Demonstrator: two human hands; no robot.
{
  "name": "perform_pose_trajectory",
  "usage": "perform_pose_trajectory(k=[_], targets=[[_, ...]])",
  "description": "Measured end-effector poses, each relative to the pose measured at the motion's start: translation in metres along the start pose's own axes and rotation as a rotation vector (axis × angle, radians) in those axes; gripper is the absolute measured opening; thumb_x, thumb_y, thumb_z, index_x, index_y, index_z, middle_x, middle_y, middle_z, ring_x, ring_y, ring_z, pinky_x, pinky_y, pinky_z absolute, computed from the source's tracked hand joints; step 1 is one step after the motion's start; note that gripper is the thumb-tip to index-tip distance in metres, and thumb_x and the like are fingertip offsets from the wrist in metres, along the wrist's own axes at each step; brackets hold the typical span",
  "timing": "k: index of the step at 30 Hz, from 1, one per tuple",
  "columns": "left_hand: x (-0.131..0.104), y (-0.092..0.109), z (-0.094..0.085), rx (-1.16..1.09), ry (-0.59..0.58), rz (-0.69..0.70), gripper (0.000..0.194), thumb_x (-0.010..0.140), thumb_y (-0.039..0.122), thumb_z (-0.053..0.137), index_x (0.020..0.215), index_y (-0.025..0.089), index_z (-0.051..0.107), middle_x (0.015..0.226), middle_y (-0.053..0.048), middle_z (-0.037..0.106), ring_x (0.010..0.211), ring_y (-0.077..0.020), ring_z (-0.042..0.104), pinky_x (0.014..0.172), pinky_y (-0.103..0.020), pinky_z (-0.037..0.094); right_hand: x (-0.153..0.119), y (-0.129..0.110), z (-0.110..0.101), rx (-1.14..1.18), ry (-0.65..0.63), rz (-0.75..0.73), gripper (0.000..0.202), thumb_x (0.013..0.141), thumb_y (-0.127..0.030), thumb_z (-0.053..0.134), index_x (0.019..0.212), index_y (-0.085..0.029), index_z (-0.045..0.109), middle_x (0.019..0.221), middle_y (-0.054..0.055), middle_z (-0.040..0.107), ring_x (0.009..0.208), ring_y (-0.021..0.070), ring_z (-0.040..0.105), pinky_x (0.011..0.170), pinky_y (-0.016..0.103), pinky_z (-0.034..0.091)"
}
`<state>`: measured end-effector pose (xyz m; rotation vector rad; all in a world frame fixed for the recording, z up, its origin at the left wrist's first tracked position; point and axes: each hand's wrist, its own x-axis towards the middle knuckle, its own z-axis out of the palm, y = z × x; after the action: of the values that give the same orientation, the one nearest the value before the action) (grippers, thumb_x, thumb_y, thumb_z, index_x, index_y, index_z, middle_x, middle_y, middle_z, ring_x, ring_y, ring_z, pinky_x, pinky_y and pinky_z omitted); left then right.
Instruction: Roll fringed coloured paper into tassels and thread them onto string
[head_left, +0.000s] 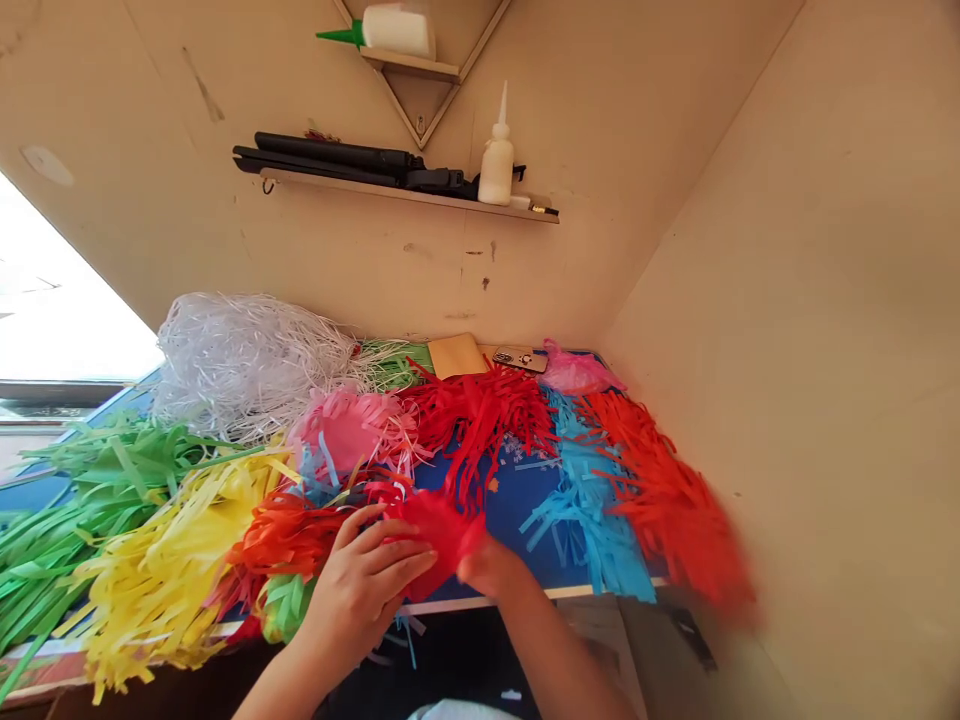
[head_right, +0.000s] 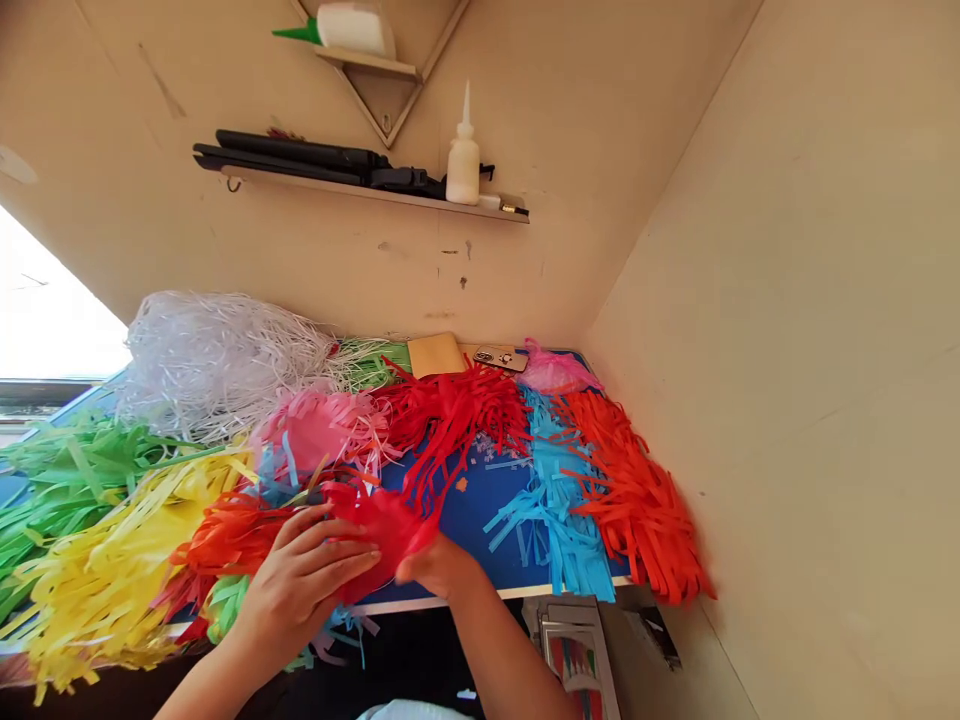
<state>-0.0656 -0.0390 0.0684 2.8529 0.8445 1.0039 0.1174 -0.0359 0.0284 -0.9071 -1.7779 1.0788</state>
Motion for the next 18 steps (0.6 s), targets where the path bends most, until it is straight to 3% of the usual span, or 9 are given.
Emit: perform_pose_trajectory(k=[4,7,10,12,13,14,17,18], targets=[[-0.009,0.003,0.041,-0.081,-0.056,0.044,0.032,0.087,0.012,0.052,0.107,0.031,0.068,0.102,0.002,0.076,0.102,-0.0180,0.065,0.106,-0.044,0.033,-0.020,0.020,-0.030,0.598,0.281,0.165,0.067,0.096,-0.065,0.016,0.140,-0.024,0.046,0.136,0.014,0.057,0.124,0.0281,0.056,0.096,0.054,0.047],[-0.014,0.008,0.068,-0.163,-0.070,0.010,0.036,0.084,0.007,0.049,0.101,0.030,0.070,0.106,0.000,0.075,0.105,-0.0192,0.064,0.100,-0.043,0.039,-0.044,0.028,-0.065,0.692,0.430,0.235,0.077,0.090,-0.073,0.013,0.139,-0.025,0.047,0.138,0.013,0.056,0.126,0.0306,0.054,0.099,0.057,0.044],[-0.018,0.010,0.079,-0.190,-0.084,-0.057,0.042,0.080,0.002,0.046,0.098,0.030,0.072,0.109,-0.001,0.074,0.108,-0.0201,0.062,0.100,-0.043,0.041,-0.076,0.023,-0.098,0.490,0.670,0.336,0.071,0.090,-0.070,0.031,0.143,-0.024,0.041,0.135,0.014,0.058,0.125,0.0323,0.055,0.100,0.059,0.043],[-0.018,0.011,0.080,-0.190,-0.106,-0.087,0.043,0.078,0.002,0.046,0.096,0.030,0.073,0.107,-0.002,0.074,0.108,-0.0207,0.062,0.101,-0.044,0.041,-0.094,0.014,-0.105,0.105,0.909,0.334,0.069,0.090,-0.058,0.047,0.148,-0.026,0.031,0.139,0.013,0.054,0.129,0.0319,0.050,0.105,0.059,0.039],[-0.016,0.012,0.080,-0.192,-0.118,-0.096,0.042,0.078,0.003,0.047,0.096,0.030,0.073,0.107,-0.002,0.074,0.108,-0.0211,0.062,0.100,-0.044,0.042,-0.100,0.009,-0.101,-0.112,0.924,0.276,0.072,0.088,-0.053,0.054,0.150,-0.028,0.027,0.143,0.012,0.051,0.133,0.0316,0.046,0.108,0.059,0.035],[-0.014,0.013,0.080,-0.198,-0.124,-0.100,0.041,0.078,0.003,0.047,0.096,0.030,0.073,0.106,-0.003,0.074,0.108,-0.0214,0.062,0.100,-0.044,0.043,-0.104,0.005,-0.093,-0.301,0.827,0.192,0.077,0.085,-0.048,0.061,0.151,-0.030,0.024,0.146,0.010,0.046,0.136,0.0314,0.041,0.112,0.058,0.032],[-0.005,0.016,0.084,-0.218,-0.114,-0.101,0.043,0.080,0.005,0.047,0.102,0.030,0.073,0.103,-0.004,0.074,0.106,-0.0212,0.062,0.100,-0.045,0.042,-0.098,0.006,-0.056,-0.588,0.152,-0.029,0.087,0.078,-0.040,0.070,0.152,-0.027,0.026,0.150,0.010,0.042,0.139,0.0333,0.037,0.116,0.057,0.026],[-0.003,0.016,0.085,-0.210,-0.114,-0.103,0.045,0.080,0.004,0.046,0.105,0.030,0.072,0.103,-0.004,0.074,0.105,-0.0208,0.062,0.100,-0.044,0.042,-0.092,0.011,-0.046,-0.631,0.032,-0.061,0.083,0.080,-0.035,0.067,0.151,-0.025,0.027,0.146,0.011,0.046,0.136,0.0329,0.041,0.115,0.059,0.027]])
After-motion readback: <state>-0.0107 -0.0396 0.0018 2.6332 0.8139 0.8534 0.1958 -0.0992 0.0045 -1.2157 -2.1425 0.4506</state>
